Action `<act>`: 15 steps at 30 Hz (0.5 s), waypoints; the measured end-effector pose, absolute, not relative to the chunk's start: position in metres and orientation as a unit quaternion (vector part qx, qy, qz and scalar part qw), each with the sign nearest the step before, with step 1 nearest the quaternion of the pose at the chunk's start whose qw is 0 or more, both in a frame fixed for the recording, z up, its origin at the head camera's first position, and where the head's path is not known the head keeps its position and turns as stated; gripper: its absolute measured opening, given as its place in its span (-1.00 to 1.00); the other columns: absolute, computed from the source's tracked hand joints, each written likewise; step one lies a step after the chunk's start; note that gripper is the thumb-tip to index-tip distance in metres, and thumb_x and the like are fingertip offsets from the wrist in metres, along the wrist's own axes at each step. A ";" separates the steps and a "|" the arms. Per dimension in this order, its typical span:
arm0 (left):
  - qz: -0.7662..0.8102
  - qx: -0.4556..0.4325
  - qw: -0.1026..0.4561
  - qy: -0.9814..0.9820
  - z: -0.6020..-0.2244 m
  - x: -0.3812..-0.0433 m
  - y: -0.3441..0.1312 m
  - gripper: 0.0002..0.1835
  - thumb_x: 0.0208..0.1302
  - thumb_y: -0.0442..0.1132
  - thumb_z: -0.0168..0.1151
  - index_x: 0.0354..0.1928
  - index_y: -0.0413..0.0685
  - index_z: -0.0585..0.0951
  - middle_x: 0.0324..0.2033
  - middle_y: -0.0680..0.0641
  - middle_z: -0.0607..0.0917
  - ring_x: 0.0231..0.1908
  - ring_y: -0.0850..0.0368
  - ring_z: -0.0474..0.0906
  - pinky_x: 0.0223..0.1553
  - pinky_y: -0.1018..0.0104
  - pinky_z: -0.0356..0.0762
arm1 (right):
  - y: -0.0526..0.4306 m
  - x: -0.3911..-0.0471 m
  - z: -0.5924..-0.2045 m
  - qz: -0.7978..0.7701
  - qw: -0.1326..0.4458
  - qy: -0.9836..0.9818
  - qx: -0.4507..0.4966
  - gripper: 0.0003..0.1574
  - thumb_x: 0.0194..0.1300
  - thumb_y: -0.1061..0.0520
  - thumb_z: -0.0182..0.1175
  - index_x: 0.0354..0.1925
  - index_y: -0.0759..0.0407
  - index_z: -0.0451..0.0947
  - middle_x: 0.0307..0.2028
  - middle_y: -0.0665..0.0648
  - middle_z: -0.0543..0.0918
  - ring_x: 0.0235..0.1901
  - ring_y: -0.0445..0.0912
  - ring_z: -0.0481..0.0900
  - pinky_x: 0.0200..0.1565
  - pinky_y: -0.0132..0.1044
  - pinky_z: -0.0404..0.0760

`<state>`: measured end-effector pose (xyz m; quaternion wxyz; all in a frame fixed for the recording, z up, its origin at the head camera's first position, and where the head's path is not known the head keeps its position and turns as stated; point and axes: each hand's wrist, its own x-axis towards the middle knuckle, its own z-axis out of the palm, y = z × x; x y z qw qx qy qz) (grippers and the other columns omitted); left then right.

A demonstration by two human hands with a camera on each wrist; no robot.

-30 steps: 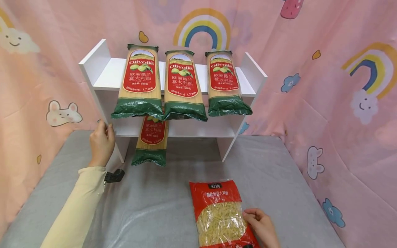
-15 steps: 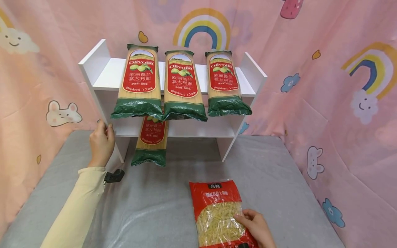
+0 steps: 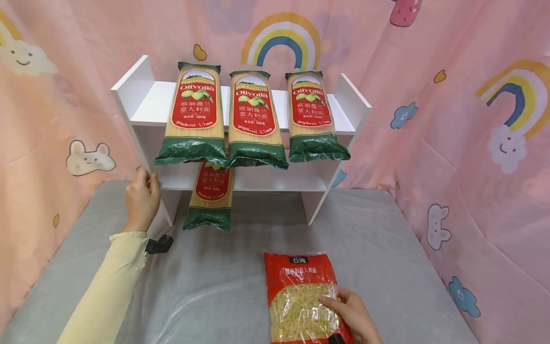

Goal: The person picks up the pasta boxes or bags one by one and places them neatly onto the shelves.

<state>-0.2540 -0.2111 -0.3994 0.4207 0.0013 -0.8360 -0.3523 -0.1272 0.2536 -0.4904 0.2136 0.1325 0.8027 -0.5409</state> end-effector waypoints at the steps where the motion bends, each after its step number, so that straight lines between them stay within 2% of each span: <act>1: -0.352 0.002 0.421 -0.836 -0.399 -0.254 -0.211 -0.68 0.37 -0.40 0.02 0.00 -0.61 0.41 -0.59 -0.38 0.48 -0.38 -0.39 0.58 -0.34 -0.15 0.53 | 0.254 -0.127 -0.490 -0.553 0.220 0.794 0.122 -0.54 0.28 0.00 0.21 -0.22 0.42 0.43 -0.46 0.02 0.49 -0.44 -0.14 0.41 -0.34 -0.24 0.46; 2: -0.352 0.002 0.421 -0.836 -0.400 -0.254 -0.211 -0.68 0.37 -0.40 0.02 0.00 -0.61 0.41 -0.59 -0.38 0.48 -0.40 -0.38 0.58 -0.35 -0.15 0.52 | 0.254 -0.126 -0.489 -0.568 0.227 0.784 0.107 -0.45 0.30 0.01 0.20 -0.06 0.50 0.40 -0.35 0.06 0.55 -0.35 -0.12 0.48 -0.28 -0.21 0.50; 4: -0.352 0.001 0.422 -0.835 -0.400 -0.254 -0.211 -0.69 0.37 -0.40 0.02 -0.01 -0.61 0.42 -0.60 -0.37 0.47 -0.45 -0.37 0.56 -0.40 -0.14 0.50 | 0.253 -0.125 -0.486 -0.605 0.255 0.750 0.077 -0.21 0.33 0.01 0.15 0.23 0.57 0.13 -0.15 0.14 0.61 -0.20 -0.04 0.58 -0.15 -0.11 0.56; 5: -0.352 0.001 0.423 -0.835 -0.400 -0.254 -0.211 -0.69 0.37 -0.40 0.02 -0.02 -0.61 0.42 -0.60 -0.37 0.47 -0.45 -0.37 0.56 -0.40 -0.13 0.50 | 0.253 -0.124 -0.486 -0.621 0.267 0.734 0.066 -0.16 0.35 0.03 0.13 0.27 0.57 0.03 -0.12 0.15 0.61 -0.18 -0.01 0.59 -0.14 -0.08 0.57; 7: -0.352 0.000 0.424 -0.834 -0.400 -0.255 -0.211 -0.71 0.37 -0.40 0.02 -0.04 -0.60 0.42 -0.60 -0.38 0.47 -0.44 -0.37 0.57 -0.39 -0.14 0.51 | 0.251 -0.123 -0.485 -0.657 0.292 0.693 0.050 -0.11 0.37 0.09 0.10 0.32 0.53 -0.17 -0.09 0.18 0.60 -0.14 0.06 0.61 -0.10 -0.02 0.57; 9: -0.353 -0.002 0.425 -0.833 -0.400 -0.255 -0.211 -0.73 0.36 -0.41 0.02 -0.07 -0.60 0.43 -0.59 -0.39 0.48 -0.41 -0.38 0.58 -0.37 -0.15 0.52 | 0.250 -0.122 -0.485 -0.673 0.304 0.673 0.039 -0.08 0.37 0.14 0.09 0.34 0.47 -0.28 -0.07 0.18 0.59 -0.12 0.09 0.61 -0.09 -0.01 0.57; 11: -0.352 -0.003 0.428 -0.833 -0.400 -0.256 -0.211 -0.75 0.36 -0.42 0.02 -0.10 -0.58 0.43 -0.58 -0.41 0.49 -0.36 -0.39 0.59 -0.34 -0.16 0.53 | 0.249 -0.121 -0.485 -0.680 0.302 0.668 0.033 -0.08 0.35 0.19 0.09 0.33 0.46 -0.31 -0.08 0.17 0.58 -0.13 0.09 0.61 -0.10 0.00 0.57; 15: -0.350 0.000 0.427 -0.834 -0.399 -0.255 -0.211 -0.77 0.36 -0.42 0.01 -0.13 -0.57 0.43 -0.57 -0.41 0.50 -0.39 -0.39 0.58 -0.35 -0.17 0.52 | 0.247 -0.120 -0.485 -0.669 0.291 0.683 0.035 -0.06 0.32 0.20 0.12 0.33 0.47 -0.30 -0.08 0.18 0.57 -0.14 0.08 0.61 -0.11 -0.01 0.57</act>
